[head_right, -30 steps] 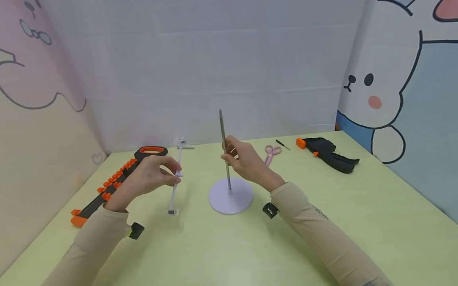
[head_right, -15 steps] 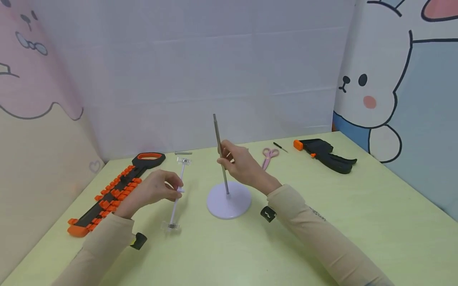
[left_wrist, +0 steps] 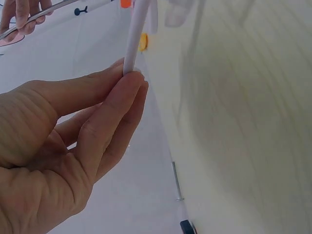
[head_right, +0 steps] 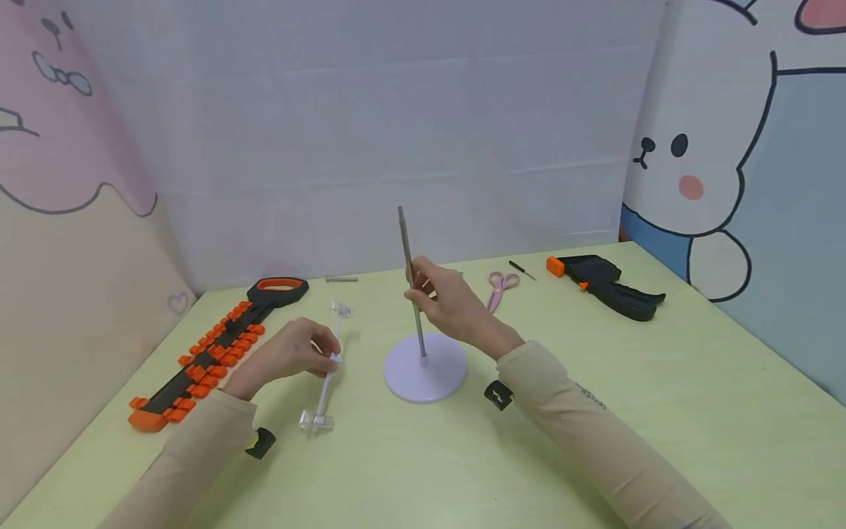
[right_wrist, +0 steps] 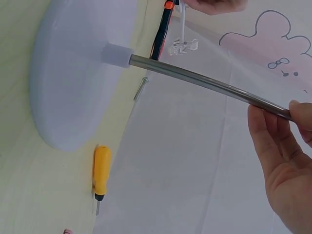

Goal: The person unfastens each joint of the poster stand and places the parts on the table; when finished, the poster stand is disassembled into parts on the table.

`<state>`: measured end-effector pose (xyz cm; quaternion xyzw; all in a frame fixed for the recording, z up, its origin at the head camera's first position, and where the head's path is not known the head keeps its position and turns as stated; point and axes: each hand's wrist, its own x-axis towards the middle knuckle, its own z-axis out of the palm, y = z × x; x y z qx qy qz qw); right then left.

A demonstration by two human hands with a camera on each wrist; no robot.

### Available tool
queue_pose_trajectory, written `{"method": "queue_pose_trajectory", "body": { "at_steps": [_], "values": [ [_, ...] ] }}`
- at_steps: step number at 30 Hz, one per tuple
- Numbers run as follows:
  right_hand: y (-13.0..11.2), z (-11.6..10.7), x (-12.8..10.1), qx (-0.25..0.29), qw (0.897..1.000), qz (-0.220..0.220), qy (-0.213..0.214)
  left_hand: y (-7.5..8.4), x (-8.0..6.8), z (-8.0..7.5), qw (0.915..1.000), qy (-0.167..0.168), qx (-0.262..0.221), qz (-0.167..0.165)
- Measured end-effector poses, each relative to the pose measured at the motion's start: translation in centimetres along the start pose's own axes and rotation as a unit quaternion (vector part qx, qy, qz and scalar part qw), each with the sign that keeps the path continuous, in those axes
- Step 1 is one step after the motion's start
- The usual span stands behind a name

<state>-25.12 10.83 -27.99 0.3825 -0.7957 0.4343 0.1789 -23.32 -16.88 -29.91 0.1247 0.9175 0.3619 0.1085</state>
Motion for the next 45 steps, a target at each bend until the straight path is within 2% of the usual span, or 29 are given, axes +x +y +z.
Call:
{"method": "queue_pose_trajectory", "body": {
  "at_steps": [5,12,17,27,35,45],
  "values": [
    [0.0,-0.1,0.1,0.005,1.000,-0.006,0.002,-0.3,0.2,0.2,0.9996,-0.007,0.017,-0.020],
    [-0.1,-0.5,0.1,-0.006,1.000,-0.007,0.014,-0.3,0.9,0.4,0.9983,-0.016,0.047,-0.030],
    [-0.1,-0.4,0.2,0.002,1.000,-0.013,0.010,-0.4,1.0,0.5,0.9978,-0.020,0.044,-0.045],
    [0.0,-0.2,0.3,-0.002,1.000,-0.005,-0.001,-0.6,0.7,0.8,0.9981,-0.021,0.032,-0.048],
    [0.2,-0.2,0.1,-0.005,1.000,-0.007,-0.001,-0.8,0.8,1.1,0.9990,-0.021,0.023,-0.030],
    [0.1,-0.1,0.0,-0.008,1.000,-0.003,-0.006,-1.0,0.9,1.2,0.9980,-0.024,0.046,-0.035]
  ]
}}
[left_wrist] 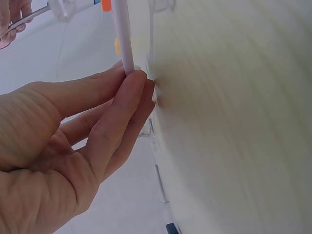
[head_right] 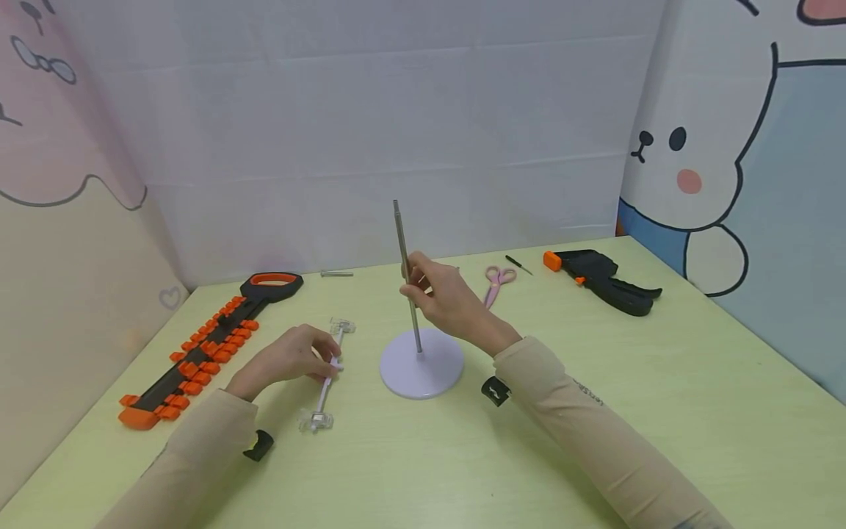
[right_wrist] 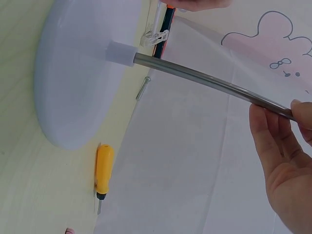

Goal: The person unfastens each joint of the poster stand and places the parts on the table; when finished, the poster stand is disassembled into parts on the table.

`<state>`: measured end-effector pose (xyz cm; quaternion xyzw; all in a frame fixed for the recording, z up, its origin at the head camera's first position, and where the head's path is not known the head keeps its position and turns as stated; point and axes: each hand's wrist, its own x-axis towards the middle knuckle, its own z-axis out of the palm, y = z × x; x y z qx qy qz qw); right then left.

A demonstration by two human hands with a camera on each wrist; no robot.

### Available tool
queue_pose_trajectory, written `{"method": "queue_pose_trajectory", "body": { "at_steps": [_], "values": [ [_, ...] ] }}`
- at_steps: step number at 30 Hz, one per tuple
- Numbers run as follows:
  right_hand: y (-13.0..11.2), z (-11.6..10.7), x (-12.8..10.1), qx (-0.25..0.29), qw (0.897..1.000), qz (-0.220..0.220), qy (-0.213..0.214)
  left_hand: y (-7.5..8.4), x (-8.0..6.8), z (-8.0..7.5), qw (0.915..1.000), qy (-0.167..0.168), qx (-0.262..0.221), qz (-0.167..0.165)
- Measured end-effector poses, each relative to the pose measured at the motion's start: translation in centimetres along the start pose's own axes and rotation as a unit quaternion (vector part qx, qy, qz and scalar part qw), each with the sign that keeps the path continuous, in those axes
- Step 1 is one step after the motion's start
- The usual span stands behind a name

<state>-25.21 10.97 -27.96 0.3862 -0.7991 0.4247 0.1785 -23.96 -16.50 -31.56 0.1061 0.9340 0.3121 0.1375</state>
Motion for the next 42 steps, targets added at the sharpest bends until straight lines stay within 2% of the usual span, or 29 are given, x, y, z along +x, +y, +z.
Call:
{"method": "queue_pose_trajectory", "body": {
  "at_steps": [17,30,34,38,42],
  "values": [
    [0.1,-0.1,-0.2,0.000,1.000,0.003,0.000,0.2,0.3,-0.2,0.9997,-0.001,0.019,0.012],
    [0.4,-0.3,-0.3,0.004,1.000,0.003,0.003,0.7,0.5,-0.2,0.9996,-0.006,0.029,-0.005],
    [0.3,-0.3,-0.3,0.011,1.000,0.003,0.004,0.8,0.4,-0.3,0.9995,-0.005,0.030,-0.002],
    [0.1,-0.1,-0.2,0.031,1.000,0.001,0.000,0.7,-0.3,-0.7,0.9983,0.002,0.056,0.015],
    [0.0,0.1,0.0,0.036,0.999,0.002,-0.004,0.8,-1.1,-1.3,0.9928,0.035,0.107,0.042]
  ]
}}
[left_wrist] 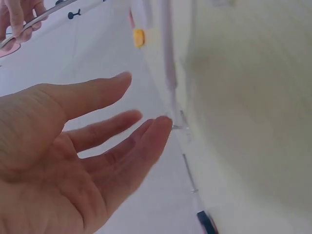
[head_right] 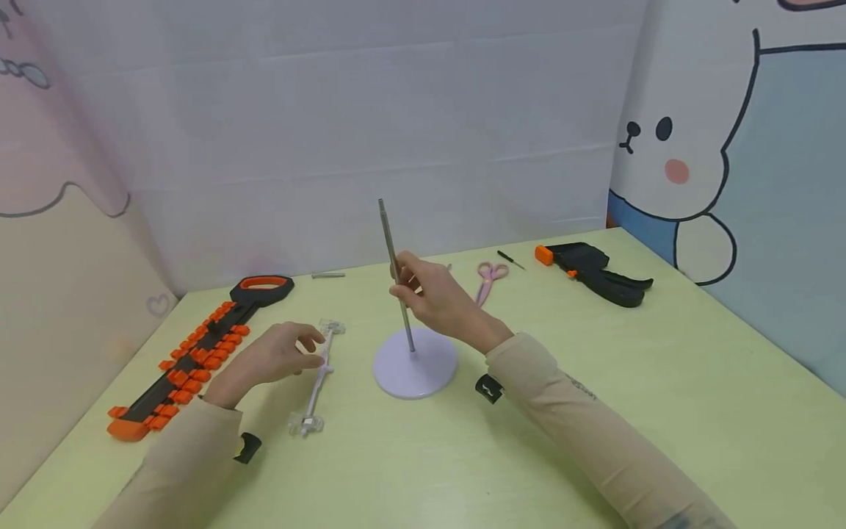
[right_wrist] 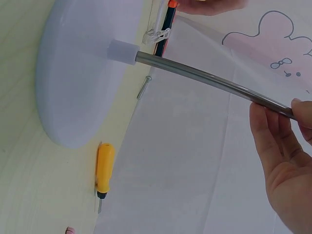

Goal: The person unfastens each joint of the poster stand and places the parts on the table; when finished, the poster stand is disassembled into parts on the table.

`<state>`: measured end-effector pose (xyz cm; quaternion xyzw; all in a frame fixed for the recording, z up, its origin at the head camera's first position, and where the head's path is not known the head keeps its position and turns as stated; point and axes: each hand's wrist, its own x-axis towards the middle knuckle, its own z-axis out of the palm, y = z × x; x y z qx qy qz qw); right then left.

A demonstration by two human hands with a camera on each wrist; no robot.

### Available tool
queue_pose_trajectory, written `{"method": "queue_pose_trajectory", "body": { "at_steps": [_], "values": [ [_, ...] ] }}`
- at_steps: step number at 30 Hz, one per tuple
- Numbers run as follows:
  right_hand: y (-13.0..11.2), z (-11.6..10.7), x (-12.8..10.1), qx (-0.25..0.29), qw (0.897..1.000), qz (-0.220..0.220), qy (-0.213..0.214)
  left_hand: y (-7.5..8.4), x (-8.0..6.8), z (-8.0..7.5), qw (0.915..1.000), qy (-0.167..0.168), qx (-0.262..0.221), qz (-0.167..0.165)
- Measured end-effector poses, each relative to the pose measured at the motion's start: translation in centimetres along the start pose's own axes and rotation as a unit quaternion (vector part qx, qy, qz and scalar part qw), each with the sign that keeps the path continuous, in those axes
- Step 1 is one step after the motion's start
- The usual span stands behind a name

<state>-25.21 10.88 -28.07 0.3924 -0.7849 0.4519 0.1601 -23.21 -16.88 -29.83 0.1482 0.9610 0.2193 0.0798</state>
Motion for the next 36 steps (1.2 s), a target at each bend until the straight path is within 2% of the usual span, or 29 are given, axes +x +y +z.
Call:
{"method": "queue_pose_trajectory", "body": {
  "at_steps": [3,7,12,16,23,36],
  "values": [
    [-0.2,-0.1,0.0,0.000,1.000,0.000,0.001,0.5,-0.2,-0.4,0.9993,0.025,0.025,0.014],
    [-0.2,-0.1,0.0,-0.004,1.000,0.005,-0.001,1.5,0.0,-0.3,0.9985,0.035,0.015,0.039],
    [-0.1,-0.2,-0.3,-0.014,1.000,0.011,0.003,3.2,0.7,0.0,0.9929,0.031,0.036,0.109],
    [-0.3,-0.3,-0.4,-0.011,1.000,0.007,0.002,4.5,1.1,0.0,0.9880,0.015,0.063,0.140],
    [-0.3,0.2,0.1,-0.007,1.000,-0.003,-0.016,5.2,1.7,0.6,0.9885,-0.037,0.069,0.129],
    [-0.4,-0.1,-0.2,-0.019,1.000,-0.006,-0.010,6.4,3.0,0.9,0.9857,-0.069,0.078,0.133]
  ]
}}
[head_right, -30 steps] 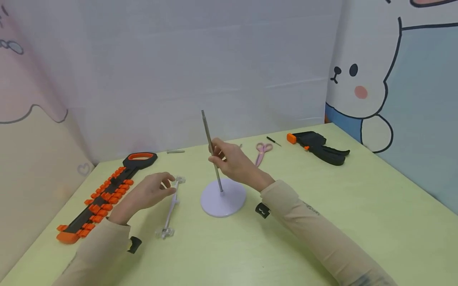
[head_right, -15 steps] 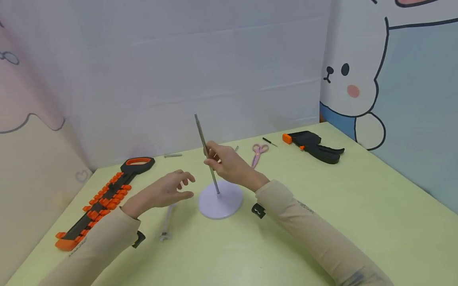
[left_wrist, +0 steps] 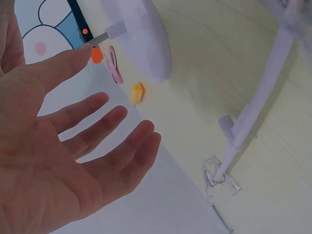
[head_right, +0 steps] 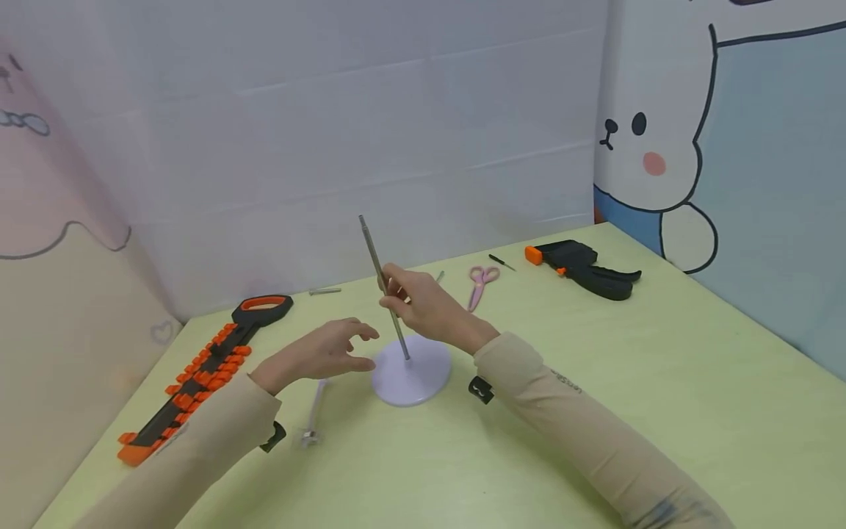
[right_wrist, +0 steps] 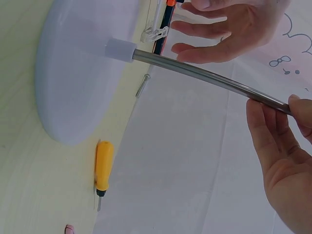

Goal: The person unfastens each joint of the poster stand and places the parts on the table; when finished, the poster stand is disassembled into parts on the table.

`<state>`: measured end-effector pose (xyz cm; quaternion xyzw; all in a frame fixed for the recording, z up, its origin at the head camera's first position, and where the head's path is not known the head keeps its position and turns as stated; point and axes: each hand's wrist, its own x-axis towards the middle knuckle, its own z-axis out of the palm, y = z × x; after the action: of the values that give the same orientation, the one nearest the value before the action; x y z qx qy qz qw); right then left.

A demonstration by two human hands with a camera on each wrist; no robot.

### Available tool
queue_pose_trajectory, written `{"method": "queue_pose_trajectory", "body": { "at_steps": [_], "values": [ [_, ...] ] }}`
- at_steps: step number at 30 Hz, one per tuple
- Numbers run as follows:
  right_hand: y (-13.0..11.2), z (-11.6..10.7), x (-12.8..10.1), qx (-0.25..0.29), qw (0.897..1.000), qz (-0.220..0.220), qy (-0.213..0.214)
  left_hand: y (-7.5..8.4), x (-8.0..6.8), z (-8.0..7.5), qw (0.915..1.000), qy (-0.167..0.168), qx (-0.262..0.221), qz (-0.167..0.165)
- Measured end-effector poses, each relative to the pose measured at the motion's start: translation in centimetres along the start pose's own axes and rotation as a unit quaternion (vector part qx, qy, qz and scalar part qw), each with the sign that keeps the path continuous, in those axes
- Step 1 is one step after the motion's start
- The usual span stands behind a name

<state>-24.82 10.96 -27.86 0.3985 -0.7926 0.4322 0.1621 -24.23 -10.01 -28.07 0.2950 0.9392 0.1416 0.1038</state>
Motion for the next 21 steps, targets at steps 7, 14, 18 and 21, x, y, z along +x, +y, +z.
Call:
{"method": "queue_pose_trajectory", "body": {
  "at_steps": [7,14,18,21],
  "values": [
    [0.1,0.0,0.0,0.008,1.000,-0.003,0.000,0.2,0.5,0.9,0.9998,-0.017,0.001,-0.008],
    [0.3,0.0,0.1,0.004,1.000,0.000,-0.002,0.4,0.8,2.0,0.9988,-0.044,-0.021,0.001],
    [0.4,0.1,0.1,0.000,1.000,0.003,-0.004,0.4,1.1,2.3,0.9984,-0.053,-0.015,0.014],
    [0.4,0.0,-0.1,-0.001,1.000,0.005,0.000,0.6,1.4,2.5,0.9979,-0.058,-0.004,0.027]
  ]
}}
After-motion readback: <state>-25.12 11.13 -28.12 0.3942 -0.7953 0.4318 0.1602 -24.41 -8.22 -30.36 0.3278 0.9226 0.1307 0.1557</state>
